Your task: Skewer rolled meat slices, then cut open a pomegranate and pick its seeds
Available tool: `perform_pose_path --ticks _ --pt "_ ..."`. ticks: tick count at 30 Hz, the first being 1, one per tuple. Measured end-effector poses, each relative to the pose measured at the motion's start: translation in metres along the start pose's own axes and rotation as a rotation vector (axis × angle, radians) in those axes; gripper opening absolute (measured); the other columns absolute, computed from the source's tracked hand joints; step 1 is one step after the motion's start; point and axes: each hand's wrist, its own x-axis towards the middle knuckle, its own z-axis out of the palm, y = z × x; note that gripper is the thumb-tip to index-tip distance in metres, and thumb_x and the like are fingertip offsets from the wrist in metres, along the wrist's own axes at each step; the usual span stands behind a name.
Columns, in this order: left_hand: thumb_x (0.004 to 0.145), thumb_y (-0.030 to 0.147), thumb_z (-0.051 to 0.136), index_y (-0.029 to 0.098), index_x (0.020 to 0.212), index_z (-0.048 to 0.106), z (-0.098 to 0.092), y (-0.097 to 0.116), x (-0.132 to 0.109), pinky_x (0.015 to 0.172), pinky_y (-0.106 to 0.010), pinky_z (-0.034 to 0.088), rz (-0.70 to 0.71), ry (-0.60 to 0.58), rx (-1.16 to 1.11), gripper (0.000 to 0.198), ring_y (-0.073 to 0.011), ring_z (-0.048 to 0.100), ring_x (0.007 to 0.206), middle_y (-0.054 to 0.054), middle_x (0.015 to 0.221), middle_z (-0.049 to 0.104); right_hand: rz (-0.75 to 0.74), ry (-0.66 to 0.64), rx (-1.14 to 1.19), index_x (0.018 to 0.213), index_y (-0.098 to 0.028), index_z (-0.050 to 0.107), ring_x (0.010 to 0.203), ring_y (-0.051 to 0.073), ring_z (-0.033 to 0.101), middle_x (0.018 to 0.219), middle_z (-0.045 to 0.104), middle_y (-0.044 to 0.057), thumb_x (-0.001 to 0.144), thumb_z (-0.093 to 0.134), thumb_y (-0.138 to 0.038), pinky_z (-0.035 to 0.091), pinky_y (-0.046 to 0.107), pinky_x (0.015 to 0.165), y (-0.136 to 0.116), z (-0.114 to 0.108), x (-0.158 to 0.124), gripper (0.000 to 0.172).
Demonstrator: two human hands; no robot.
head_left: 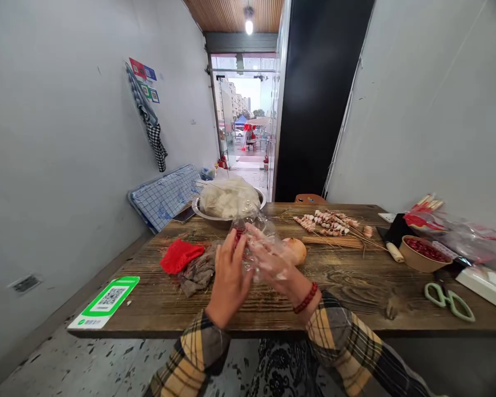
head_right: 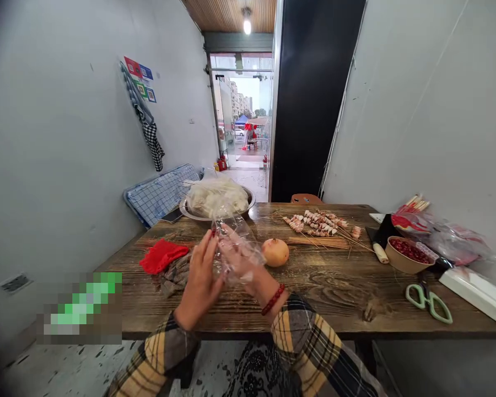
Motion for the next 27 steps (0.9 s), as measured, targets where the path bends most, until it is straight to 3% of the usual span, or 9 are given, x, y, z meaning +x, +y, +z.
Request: perform_pose_path --ticks 3,6,9,11,13,15,19,23,27 --pt "0.080 0.005 0.039 0.028 0.150 0.009 0.008 -0.036 0.009 0.112 -0.056 0.025 -0.051 -0.034 0.001 0.079 -0.0291 0.024 0.142 -0.015 0.154 0.023 0.020 -0.116 0.127 0.140 -0.035 0.042 0.130 0.021 0.048 0.145 0.047 -0.002 0.089 0.050 -0.050 0.042 0.042 0.107 0.007 -0.008 -0.010 0.054" --pt "0.077 0.003 0.037 0.022 0.149 0.016 0.021 -0.070 0.021 0.113 -0.050 0.028 -0.110 -0.019 -0.045 0.077 -0.0263 0.028 0.140 -0.015 0.149 0.032 0.100 -0.208 0.043 0.130 -0.029 0.056 0.115 0.023 0.059 0.127 0.063 0.004 0.088 0.052 -0.049 0.046 0.045 0.101 0.015 -0.028 -0.024 0.047" --pt "0.076 0.005 0.039 0.017 0.145 0.027 0.037 -0.089 0.038 0.111 -0.048 0.031 -0.172 -0.033 -0.037 0.071 -0.0267 0.033 0.137 -0.017 0.144 0.037 0.183 -0.038 -0.038 0.114 -0.024 0.067 0.096 0.023 0.067 0.102 0.072 0.006 0.089 0.050 -0.048 0.054 0.042 0.084 0.028 -0.063 -0.033 0.038" --pt "0.075 0.005 0.041 0.014 0.142 0.033 0.051 -0.090 0.051 0.110 -0.047 0.033 -0.184 -0.086 0.000 0.069 -0.0280 0.037 0.134 -0.018 0.143 0.038 0.156 0.249 -0.110 0.112 -0.023 0.066 0.102 0.023 0.064 0.111 0.069 0.008 0.087 0.053 -0.047 0.052 0.042 0.089 0.042 -0.091 -0.035 0.037" --pt "0.074 0.006 0.042 0.012 0.141 0.035 0.068 -0.084 0.061 0.109 -0.049 0.033 -0.170 -0.155 0.048 0.068 -0.0297 0.038 0.133 -0.019 0.144 0.037 0.127 0.389 -0.210 0.123 -0.022 0.060 0.111 0.024 0.060 0.125 0.062 0.010 0.086 0.056 -0.046 0.047 0.044 0.096 0.060 -0.117 -0.034 0.044" --pt "0.075 0.006 0.043 0.013 0.141 0.036 0.086 -0.075 0.067 0.108 -0.054 0.031 -0.154 -0.217 0.101 0.067 -0.0315 0.037 0.134 -0.021 0.146 0.035 0.130 0.358 -0.331 0.133 -0.023 0.051 0.119 0.026 0.055 0.135 0.055 0.011 0.082 0.060 -0.045 0.043 0.046 0.101 0.078 -0.135 -0.033 0.056" --pt "0.077 0.004 0.041 0.015 0.142 0.036 0.110 -0.069 0.066 0.109 -0.058 0.025 -0.159 -0.285 0.164 0.066 -0.0320 0.033 0.137 -0.021 0.148 0.034 0.178 0.111 -0.417 0.144 -0.021 0.037 0.134 0.029 0.040 0.149 0.039 0.013 0.070 0.074 -0.042 0.030 0.047 0.111 0.106 -0.143 -0.024 0.086" --pt "0.073 0.006 0.045 0.017 0.146 0.029 0.099 -0.084 0.059 0.109 -0.058 0.027 -0.174 -0.327 0.104 0.075 -0.0327 0.030 0.139 -0.020 0.151 0.029 0.158 -0.049 -0.375 0.142 -0.021 0.039 0.130 0.029 0.044 0.145 0.044 0.013 0.060 0.081 -0.043 0.031 0.046 0.110 0.119 -0.143 -0.008 0.095" --pt "0.077 0.013 0.044 0.022 0.150 0.014 0.052 -0.078 0.056 0.114 -0.051 0.026 -0.070 -0.323 -0.099 0.080 -0.0286 0.025 0.142 -0.012 0.154 0.025 0.169 0.053 -0.331 0.128 -0.023 0.053 0.116 0.028 0.056 0.129 0.059 0.009 0.061 0.079 -0.041 0.041 0.044 0.101 0.127 -0.146 -0.004 0.074"
